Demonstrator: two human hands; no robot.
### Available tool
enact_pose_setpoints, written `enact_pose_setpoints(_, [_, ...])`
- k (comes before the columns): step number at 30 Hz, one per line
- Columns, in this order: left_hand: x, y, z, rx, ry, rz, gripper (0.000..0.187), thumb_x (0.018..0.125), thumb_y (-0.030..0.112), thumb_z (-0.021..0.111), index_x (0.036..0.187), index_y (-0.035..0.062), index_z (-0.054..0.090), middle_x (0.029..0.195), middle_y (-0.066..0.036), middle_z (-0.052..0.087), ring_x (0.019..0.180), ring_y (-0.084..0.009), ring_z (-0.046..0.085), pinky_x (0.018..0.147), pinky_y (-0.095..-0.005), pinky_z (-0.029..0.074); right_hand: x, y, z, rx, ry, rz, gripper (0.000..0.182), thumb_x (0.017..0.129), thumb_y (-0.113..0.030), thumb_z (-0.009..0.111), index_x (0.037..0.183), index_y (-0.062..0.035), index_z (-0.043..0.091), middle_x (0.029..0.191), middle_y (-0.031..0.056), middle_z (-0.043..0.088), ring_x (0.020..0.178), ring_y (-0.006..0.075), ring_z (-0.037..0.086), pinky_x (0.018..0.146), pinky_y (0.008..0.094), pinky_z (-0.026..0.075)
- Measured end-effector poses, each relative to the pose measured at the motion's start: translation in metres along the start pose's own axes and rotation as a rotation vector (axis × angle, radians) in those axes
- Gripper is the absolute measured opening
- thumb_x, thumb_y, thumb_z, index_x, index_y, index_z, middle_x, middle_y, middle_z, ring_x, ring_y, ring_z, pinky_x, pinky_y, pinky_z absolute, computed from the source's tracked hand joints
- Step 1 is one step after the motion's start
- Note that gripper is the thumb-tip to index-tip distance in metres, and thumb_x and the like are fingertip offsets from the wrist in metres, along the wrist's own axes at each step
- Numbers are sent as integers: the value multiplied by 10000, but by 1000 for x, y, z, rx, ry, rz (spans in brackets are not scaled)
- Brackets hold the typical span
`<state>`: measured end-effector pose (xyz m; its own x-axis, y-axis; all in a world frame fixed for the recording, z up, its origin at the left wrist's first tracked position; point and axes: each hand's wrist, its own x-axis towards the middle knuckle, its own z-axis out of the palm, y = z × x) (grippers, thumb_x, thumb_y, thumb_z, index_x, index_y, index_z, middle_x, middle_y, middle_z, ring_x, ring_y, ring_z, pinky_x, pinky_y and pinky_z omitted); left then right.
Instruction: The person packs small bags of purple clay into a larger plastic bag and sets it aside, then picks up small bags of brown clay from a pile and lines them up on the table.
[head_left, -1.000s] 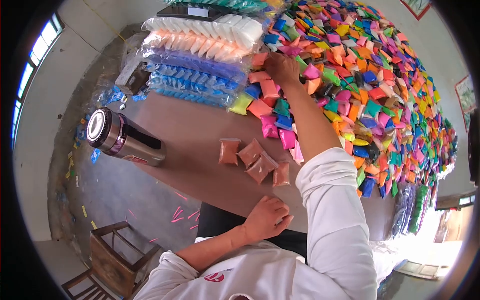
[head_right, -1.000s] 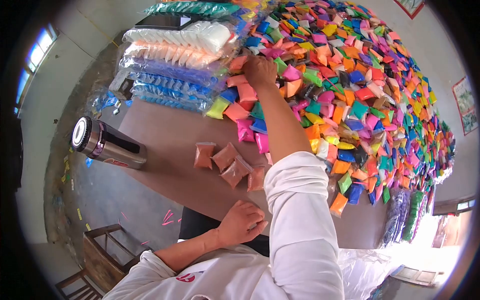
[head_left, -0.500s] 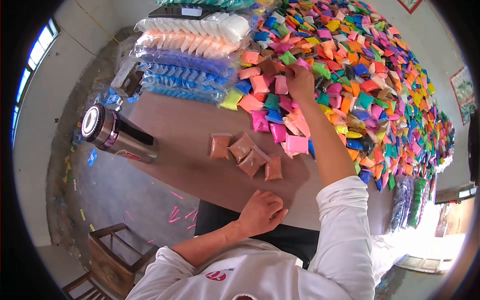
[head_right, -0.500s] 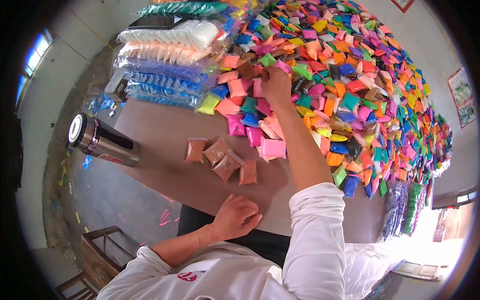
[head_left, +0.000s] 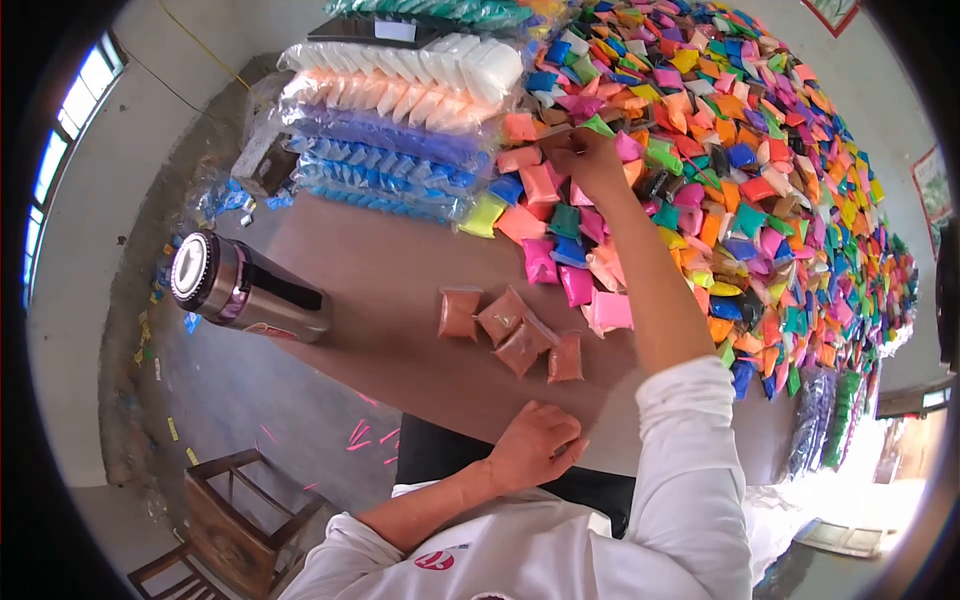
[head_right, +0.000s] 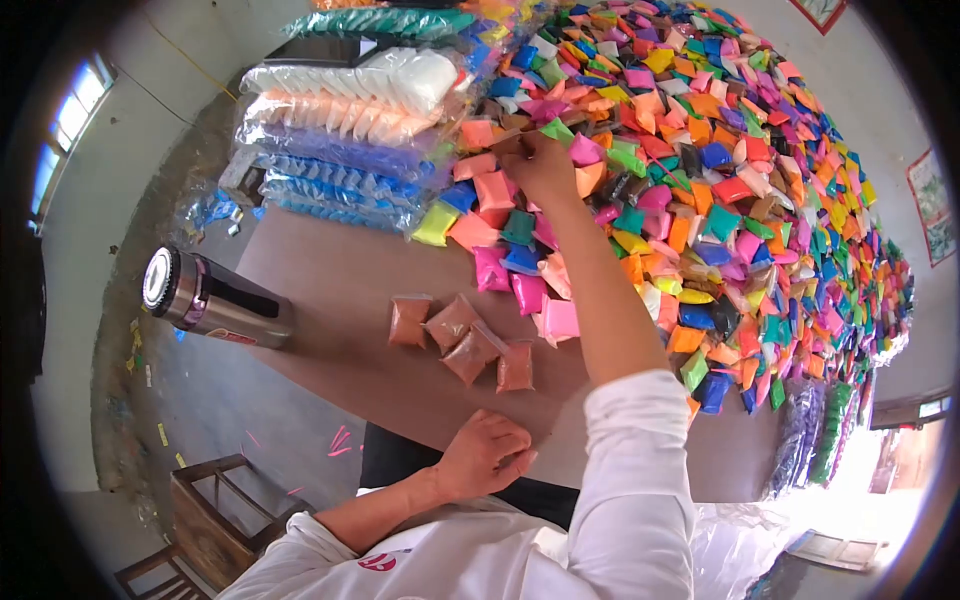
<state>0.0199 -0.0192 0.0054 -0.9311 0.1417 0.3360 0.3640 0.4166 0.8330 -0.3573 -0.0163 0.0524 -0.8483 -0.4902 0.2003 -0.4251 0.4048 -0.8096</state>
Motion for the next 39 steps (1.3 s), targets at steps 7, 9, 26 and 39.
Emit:
enact_pose_setpoints(7, [5, -1, -3, -4, -14, 23, 103, 867, 161, 714, 837, 82, 655, 890, -38, 670, 846, -269, 625, 785, -404, 450, -171, -36, -44, 487, -27, 217, 290, 915, -63, 687, 1183, 21, 618, 1066, 64, 675, 950, 137, 652, 837, 292, 539])
enact_pose_setpoints(9, [6, -2, -5, 18, -39, 21, 121, 873, 180, 712, 849, 75, 657, 901, -39, 679, 855, -266, 630, 798, -405, 448, -221, -46, -45, 647, -27, 321, 304, 913, -68, 694, 1198, 6, 619, 1068, 50, 673, 976, 127, 644, 863, 287, 530])
enact_pose_setpoints(26, [8, -1, 1, 117, -80, 48, 320, 981, 338, 588, 1005, 32, 677, 862, -114, 613, 822, -303, 551, 750, -410, 379, -391, -44, -26, 722, -39, 355, 301, 985, -183, 693, 1188, 30, 629, 1030, 37, 672, 915, 90, 608, 842, 259, 520])
enact_pose_setpoints(39, [3, -8, -1, -13, -66, -4, 292, 962, 310, 618, 883, 36, 683, 943, -107, 676, 882, -295, 607, 824, -410, 420, -366, -46, -41, 485, 153, 409, 290, 1001, -250, 666, 1155, -5, 688, 899, -3, 676, 814, 71, 600, 720, 247, 508])
